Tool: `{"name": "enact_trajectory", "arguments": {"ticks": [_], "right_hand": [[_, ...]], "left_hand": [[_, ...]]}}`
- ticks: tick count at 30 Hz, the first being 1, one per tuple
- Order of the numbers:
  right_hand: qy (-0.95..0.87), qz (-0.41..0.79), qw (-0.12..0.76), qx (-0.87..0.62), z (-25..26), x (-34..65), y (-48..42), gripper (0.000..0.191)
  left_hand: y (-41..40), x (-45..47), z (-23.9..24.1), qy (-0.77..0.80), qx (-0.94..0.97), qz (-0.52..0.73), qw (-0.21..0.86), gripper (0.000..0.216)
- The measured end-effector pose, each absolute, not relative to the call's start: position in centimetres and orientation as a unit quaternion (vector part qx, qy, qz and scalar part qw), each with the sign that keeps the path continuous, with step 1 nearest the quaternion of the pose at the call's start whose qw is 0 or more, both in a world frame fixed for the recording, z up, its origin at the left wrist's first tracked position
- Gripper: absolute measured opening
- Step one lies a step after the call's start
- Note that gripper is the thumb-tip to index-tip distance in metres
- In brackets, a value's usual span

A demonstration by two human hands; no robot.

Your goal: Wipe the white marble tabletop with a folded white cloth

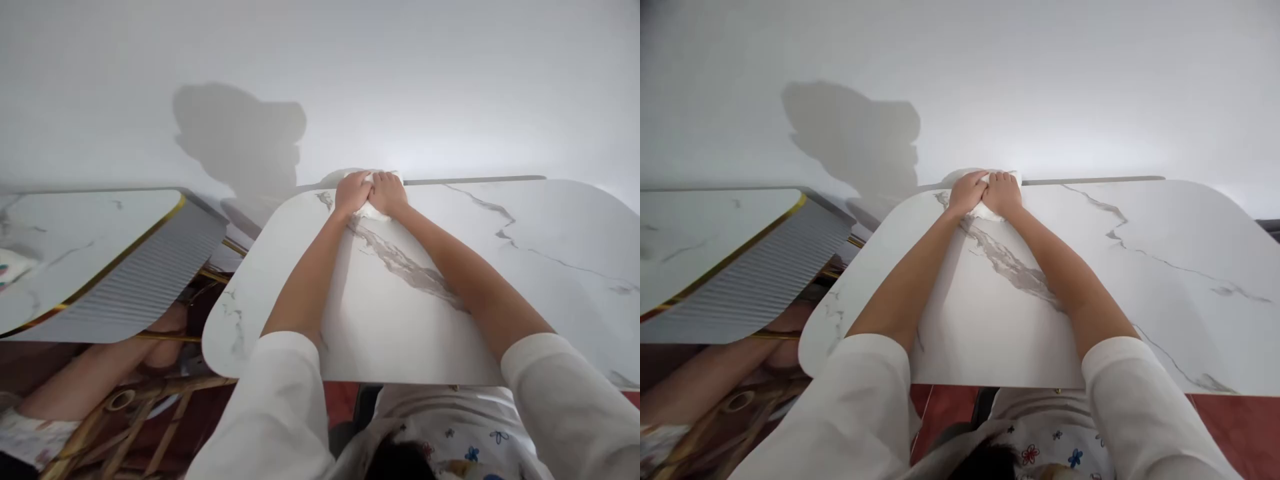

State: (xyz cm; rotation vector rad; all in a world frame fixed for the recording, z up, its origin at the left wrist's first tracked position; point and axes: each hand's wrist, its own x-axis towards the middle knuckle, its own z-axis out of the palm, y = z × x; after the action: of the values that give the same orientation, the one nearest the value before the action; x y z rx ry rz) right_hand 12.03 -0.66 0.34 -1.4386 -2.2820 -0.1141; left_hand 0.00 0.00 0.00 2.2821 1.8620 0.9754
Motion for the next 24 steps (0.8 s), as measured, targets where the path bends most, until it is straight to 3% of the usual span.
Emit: {"name": "enact_trajectory", "arguments": {"ticks": [14,24], "right_hand": [[-0.83,-0.052,0.219,-0.509,-0.5,12.5,-8.5,0.04],[-0.839,-0.074,0.235,-0.485,-1.3,12.1,-17.7,0.039]], "left_hand": [[-7.8,0.1,-0.5,0.586,0.761,0.277,-0.009,0.049],[-17.6,-0.9,-1.1,0.555,0.785,0.273,-0.038,0.046]]}}
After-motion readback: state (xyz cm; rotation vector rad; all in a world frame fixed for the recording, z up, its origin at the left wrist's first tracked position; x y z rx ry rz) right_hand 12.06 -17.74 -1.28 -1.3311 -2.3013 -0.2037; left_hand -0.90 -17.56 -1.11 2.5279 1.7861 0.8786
